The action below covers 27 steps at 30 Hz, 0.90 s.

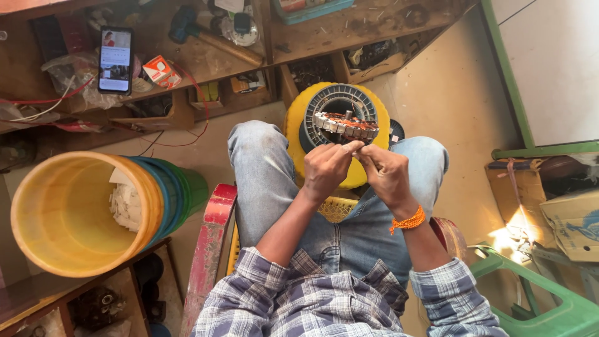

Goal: The person sits on a chair with an electric motor armature on their lap and works on its copper wire windings by hand, pressing and positioning the coils around the armature. They then pick up a screwdriver-like tool and use it on the armature while continuing to turn the part.

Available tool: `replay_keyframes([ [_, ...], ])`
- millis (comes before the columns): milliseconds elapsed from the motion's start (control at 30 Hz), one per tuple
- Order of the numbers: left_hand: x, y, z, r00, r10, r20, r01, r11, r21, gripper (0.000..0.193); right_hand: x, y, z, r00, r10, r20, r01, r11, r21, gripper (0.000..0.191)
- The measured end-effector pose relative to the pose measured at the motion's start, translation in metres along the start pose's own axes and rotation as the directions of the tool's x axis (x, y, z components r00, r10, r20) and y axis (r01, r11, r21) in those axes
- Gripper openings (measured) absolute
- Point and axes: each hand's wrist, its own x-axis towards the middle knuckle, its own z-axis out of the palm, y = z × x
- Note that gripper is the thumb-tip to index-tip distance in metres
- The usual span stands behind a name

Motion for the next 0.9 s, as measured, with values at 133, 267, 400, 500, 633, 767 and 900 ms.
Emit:
replay_keyframes([
  [133,0.003,0.005,-0.002,1.000,-0.006,-0.008,0.005,1.000,-0.013,0.018,-0.007,-0.012,-0.013,0.998,0.059,0.022,-0.060,0.998,0.024,0.007],
  [267,-0.005,0.002,0.003,0.966,-0.213,-0.148,0.164,0.943,-0.289,0.011,-0.002,-0.032,-0.031,0.999,-0.023,0.022,0.023,1.000,0.002,0.006],
  [400,-0.014,-0.003,0.010,0.885,-0.453,-0.111,0.387,0.846,-0.366,0.008,0.018,-0.044,-0.031,0.999,-0.040,0.003,0.040,0.991,-0.130,0.007],
  [500,-0.015,-0.004,0.013,0.853,-0.519,-0.057,0.456,0.792,-0.405,0.005,0.042,-0.043,-0.022,0.998,-0.050,-0.041,0.044,0.988,-0.150,0.007],
  [633,-0.013,-0.005,0.013,0.842,-0.538,-0.044,0.474,0.775,-0.417,0.007,0.072,-0.033,-0.007,1.000,-0.011,-0.012,0.011,1.000,-0.023,0.004],
  [767,-0.011,-0.008,0.015,0.797,-0.604,-0.010,0.530,0.708,-0.467,0.006,0.082,-0.018,0.001,0.999,0.051,-0.003,-0.050,0.996,0.068,0.005],
  [900,-0.012,-0.010,0.018,0.813,-0.583,-0.010,0.499,0.705,-0.505,0.007,0.062,-0.010,-0.013,0.986,0.158,-0.050,-0.151,0.982,0.116,0.005],
])
